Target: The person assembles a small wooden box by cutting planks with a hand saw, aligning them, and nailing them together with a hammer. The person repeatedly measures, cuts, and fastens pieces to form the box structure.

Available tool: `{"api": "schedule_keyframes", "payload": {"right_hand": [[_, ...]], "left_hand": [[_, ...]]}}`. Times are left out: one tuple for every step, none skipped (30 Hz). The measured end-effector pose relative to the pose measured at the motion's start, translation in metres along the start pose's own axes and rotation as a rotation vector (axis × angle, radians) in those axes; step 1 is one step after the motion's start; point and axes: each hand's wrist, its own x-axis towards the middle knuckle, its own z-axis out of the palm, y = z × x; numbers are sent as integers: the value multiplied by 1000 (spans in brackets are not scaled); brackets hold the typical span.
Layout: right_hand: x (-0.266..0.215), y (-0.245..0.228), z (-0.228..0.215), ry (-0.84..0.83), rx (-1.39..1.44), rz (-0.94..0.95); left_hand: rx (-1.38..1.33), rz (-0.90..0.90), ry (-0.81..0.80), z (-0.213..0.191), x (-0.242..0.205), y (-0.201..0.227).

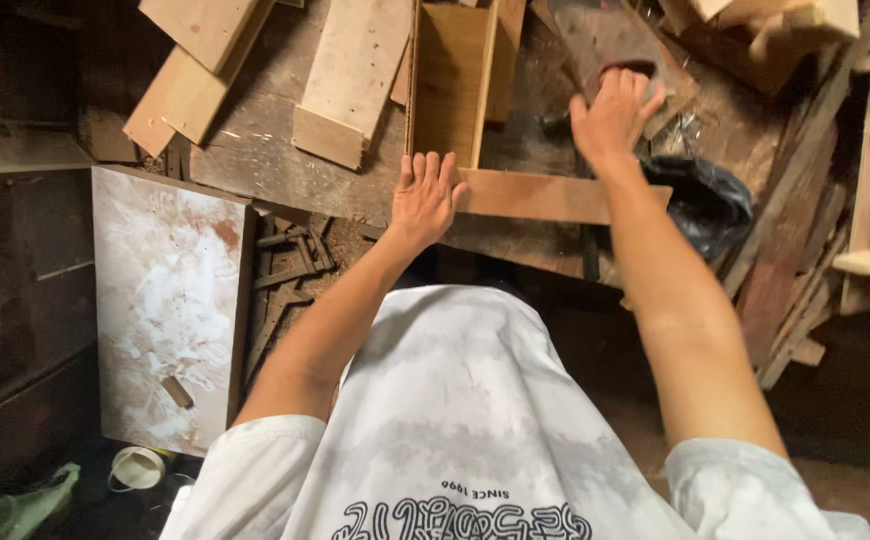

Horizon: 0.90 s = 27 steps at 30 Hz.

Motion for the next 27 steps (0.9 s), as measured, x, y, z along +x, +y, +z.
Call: {"api": "schedule_keyframes", "payload": {"right_hand": [[-2,2,-8,19,68,-55],[-6,0,-16,-4,133,-13],[-6,-5,-26,-18,198,28],[-5,-12,-37,-30,264,69],[-14,-21,-49,-44,462,88],[-24,-31,-60,-54,659,106],[-35,-43,-72,-54,857,120],[-53,-56,-83,-100,1059,189],[-72,-69,-94,-143,1261,250],[-93,-85,-102,-126,1361,287],[-116,-98,-110,-114,1459,325],[-135,-110,-114,-66,1538,233],[-150,-121,-116,-20,1616,136],[-166,-129,-117,-5,1658,191],[-184,-137,-115,3,1701,247],[-202,-143,-114,24,1637,225],[-217,-149,-110,43,1578,196],[-230,-154,-104,62,1519,166],[-239,-156,-97,112,1399,229],[-248,-159,-89,161,1279,289],[-256,-159,-82,202,1157,345],[-266,-159,-76,209,1173,374],[-271,-160,-70,220,1190,396],[-275,-161,-64,231,1207,419],[-282,-165,-60,226,1207,391],[-289,-170,-57,221,1206,363],[-295,-173,-54,222,1202,330]], "left_hand": [[-10,13,65,0,-1,0],[-9,18,52,0,-4,1],[-4,26,46,0,-2,1],[1,34,40,1,0,-1],[34,38,41,3,-1,0],[67,41,42,6,0,-1],[102,47,50,8,3,-1],[124,45,69,10,3,2],[147,41,95,11,5,4],[169,37,121,12,8,4],[126,42,132,13,8,4],[82,46,142,14,7,3],[40,47,152,14,7,3],[8,49,151,14,7,1],[-25,45,148,14,4,-2],[-58,42,144,14,1,-3],[-58,43,109,13,0,-4],[-58,44,74,12,-1,-5],[-62,48,40,10,0,-3],[-27,67,67,9,1,-3],[8,78,94,8,0,-5],[42,89,120,9,-2,-5],[43,82,140,9,1,-5],[44,75,160,11,4,-4],[44,63,169,13,1,-3],[53,57,165,15,-2,-4],[59,53,169,18,-1,-5]]}}
